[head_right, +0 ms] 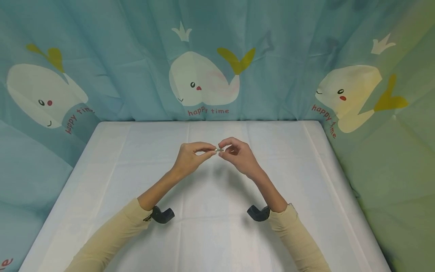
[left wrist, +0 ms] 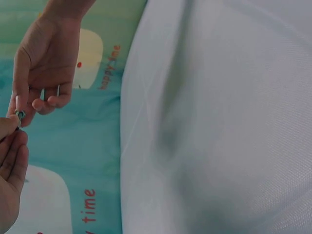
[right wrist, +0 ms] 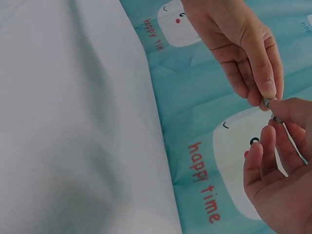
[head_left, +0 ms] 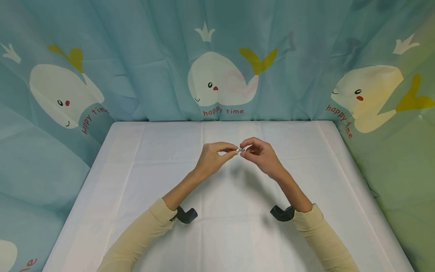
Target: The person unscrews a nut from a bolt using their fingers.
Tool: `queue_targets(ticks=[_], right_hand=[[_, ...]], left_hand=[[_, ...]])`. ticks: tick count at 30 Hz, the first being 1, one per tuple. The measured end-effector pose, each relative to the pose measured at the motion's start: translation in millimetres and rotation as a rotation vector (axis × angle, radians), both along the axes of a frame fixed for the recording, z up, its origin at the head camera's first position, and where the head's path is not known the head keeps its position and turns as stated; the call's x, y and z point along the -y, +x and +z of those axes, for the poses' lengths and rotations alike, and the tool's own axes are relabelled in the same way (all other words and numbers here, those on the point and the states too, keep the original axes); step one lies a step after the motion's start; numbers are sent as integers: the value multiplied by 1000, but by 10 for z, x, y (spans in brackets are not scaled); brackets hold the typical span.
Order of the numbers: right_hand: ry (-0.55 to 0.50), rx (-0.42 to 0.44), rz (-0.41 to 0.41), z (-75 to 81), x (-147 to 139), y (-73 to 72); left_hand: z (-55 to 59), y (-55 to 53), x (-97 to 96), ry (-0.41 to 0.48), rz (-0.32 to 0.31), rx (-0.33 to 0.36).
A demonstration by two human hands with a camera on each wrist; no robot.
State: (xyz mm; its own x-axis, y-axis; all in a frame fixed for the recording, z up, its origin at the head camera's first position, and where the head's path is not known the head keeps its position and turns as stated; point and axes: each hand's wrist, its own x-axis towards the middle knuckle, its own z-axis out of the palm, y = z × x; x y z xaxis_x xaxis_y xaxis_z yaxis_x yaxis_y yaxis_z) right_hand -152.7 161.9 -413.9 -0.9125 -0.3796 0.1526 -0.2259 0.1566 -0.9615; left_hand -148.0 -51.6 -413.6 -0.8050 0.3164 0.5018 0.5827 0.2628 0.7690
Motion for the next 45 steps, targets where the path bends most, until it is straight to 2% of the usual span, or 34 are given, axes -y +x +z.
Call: queue_targets(ticks=[9,24,34,45], right_hand=[[33,12,-27,6,-1,9],[-21,-31,5,-5,-8,5],[11,8,-51,23,-1,22],[-37,-53,-21,-3,-10,16]], left_hand=[[10,7,-5,7,-1,6],[9,17,-9,9,3,11],[9,-4,-11,15,-3,-17],[26,-3,-23,-3,3,-12]])
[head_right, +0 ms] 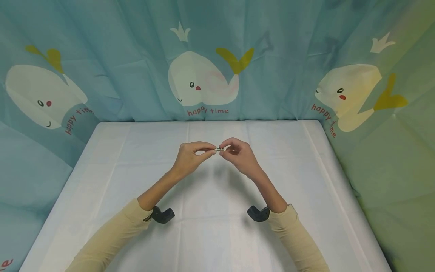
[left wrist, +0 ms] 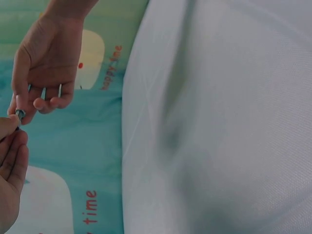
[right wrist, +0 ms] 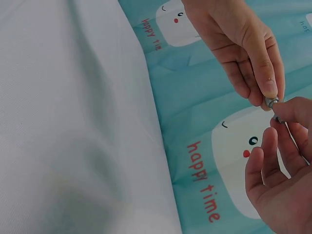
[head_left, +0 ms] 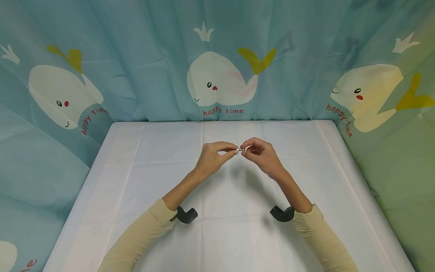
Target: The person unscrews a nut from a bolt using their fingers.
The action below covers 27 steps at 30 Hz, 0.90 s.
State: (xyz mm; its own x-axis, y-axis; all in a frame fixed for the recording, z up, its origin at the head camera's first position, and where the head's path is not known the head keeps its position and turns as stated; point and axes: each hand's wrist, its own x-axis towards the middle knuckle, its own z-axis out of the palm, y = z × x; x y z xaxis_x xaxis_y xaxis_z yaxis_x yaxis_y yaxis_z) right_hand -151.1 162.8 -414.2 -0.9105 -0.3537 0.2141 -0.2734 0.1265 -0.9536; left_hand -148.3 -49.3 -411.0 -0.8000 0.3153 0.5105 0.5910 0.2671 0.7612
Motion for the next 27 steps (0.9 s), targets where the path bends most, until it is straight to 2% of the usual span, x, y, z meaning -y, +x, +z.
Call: queue_targets(ticks=[5,14,27], right_hand=[[-13,0,11,-1,1,5],[20,76,-23,30,-3,16],[0,18,9,23,1,33]], left_hand=[[3,5,-3,0,0,-4],[-4,4,-6,19,-20,-16],[25,32,-3,4,-5,-9]])
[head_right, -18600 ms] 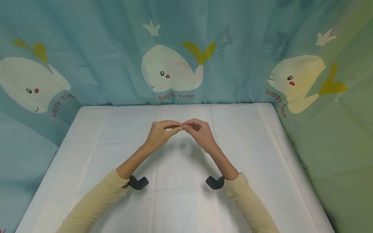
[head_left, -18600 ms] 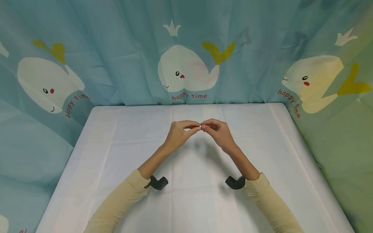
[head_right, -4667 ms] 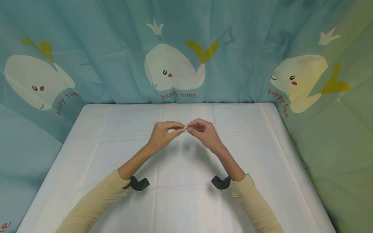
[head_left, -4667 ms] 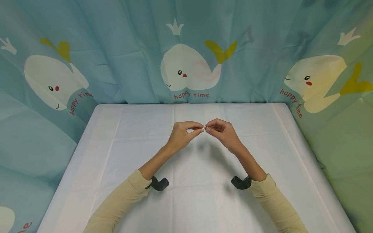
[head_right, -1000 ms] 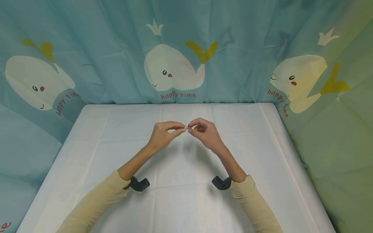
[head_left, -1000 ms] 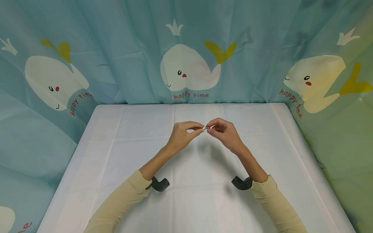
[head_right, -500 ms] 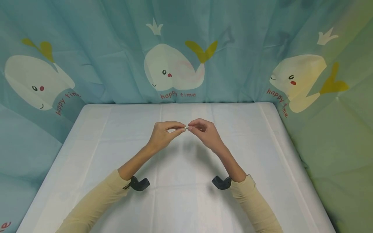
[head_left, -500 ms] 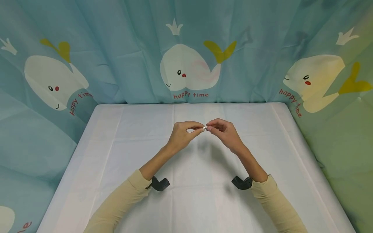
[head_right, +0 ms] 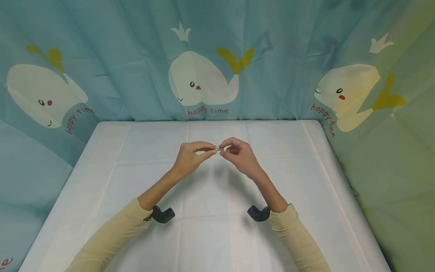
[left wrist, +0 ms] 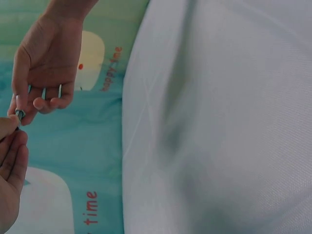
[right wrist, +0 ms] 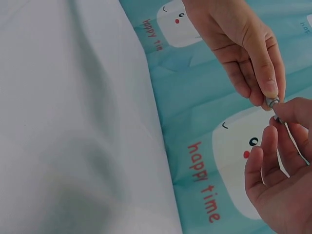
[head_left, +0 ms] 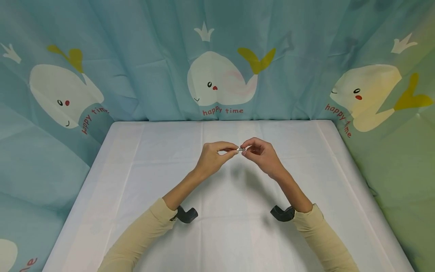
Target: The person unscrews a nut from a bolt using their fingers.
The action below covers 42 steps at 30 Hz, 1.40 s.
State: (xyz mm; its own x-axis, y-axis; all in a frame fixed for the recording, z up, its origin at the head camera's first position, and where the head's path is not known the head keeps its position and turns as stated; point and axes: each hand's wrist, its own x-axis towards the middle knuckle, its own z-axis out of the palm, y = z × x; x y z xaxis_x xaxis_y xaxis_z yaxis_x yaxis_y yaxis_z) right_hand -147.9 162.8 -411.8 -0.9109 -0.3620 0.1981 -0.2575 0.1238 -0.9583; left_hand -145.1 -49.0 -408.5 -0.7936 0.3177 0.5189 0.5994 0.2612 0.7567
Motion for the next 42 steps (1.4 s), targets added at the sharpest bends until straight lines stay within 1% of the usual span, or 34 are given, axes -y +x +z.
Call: queue_targets(ticks=[6,13,15,20,23,30,37,42], right_hand=[[-17,29,16,10,9,-5],[20,81,-17,12,1,2],[21,70,-16,2,-1,2],[22,9,-4,-24,-7,-7],[14,-8,-1,-23,-4,-8],[-20,0,13,-11,7,-6],[-22,29,-27,-8,14,-11],[-31,12,-28,-1,17,-7]], left_hand=[[-23,-11,4,-2,3,2],[-49,-23,9,8,-5,-12],[-52,-23,9,11,-5,-13],[-47,-17,9,11,0,-5],[-42,-14,9,12,1,-2],[-44,-9,7,36,7,-8],[-54,-2,-2,71,15,-13],[-49,0,-9,90,15,-22]])
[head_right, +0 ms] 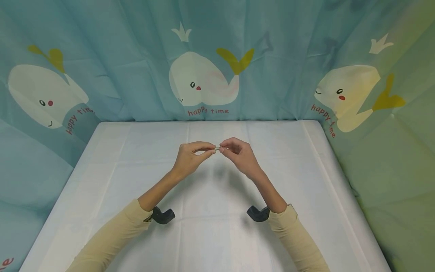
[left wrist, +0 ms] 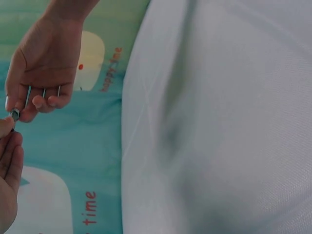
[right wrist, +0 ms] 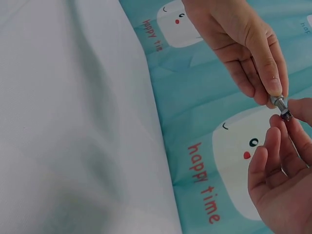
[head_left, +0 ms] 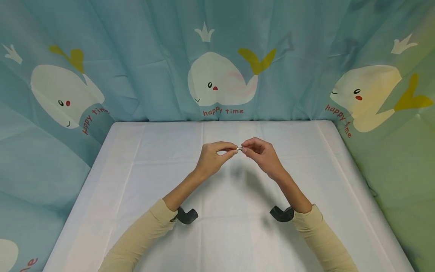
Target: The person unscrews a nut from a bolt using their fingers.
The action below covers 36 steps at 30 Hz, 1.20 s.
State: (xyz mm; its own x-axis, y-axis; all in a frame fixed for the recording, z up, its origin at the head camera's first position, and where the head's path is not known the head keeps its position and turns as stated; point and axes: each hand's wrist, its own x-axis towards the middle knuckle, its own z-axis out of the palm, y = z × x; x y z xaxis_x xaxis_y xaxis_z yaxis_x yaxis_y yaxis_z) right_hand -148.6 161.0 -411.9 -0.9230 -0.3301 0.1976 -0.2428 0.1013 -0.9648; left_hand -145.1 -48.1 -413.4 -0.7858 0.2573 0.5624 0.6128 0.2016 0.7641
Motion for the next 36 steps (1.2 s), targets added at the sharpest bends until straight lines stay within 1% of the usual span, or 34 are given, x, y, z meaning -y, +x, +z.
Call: queue_targets(ticks=[7,11,21,26,36], right_hand=[[-15,-39,26,6,6,10],[-29,-34,46,11,14,18],[19,-1,-5,6,2,6],[12,-21,8,-3,-7,3],[1,-45,30,9,-9,7]], left_hand=[[2,-2,12,-30,14,14],[5,-10,20,-32,6,2],[22,0,5,-25,11,-5],[9,-9,1,-17,7,-8],[7,-19,16,-40,-6,-14]])
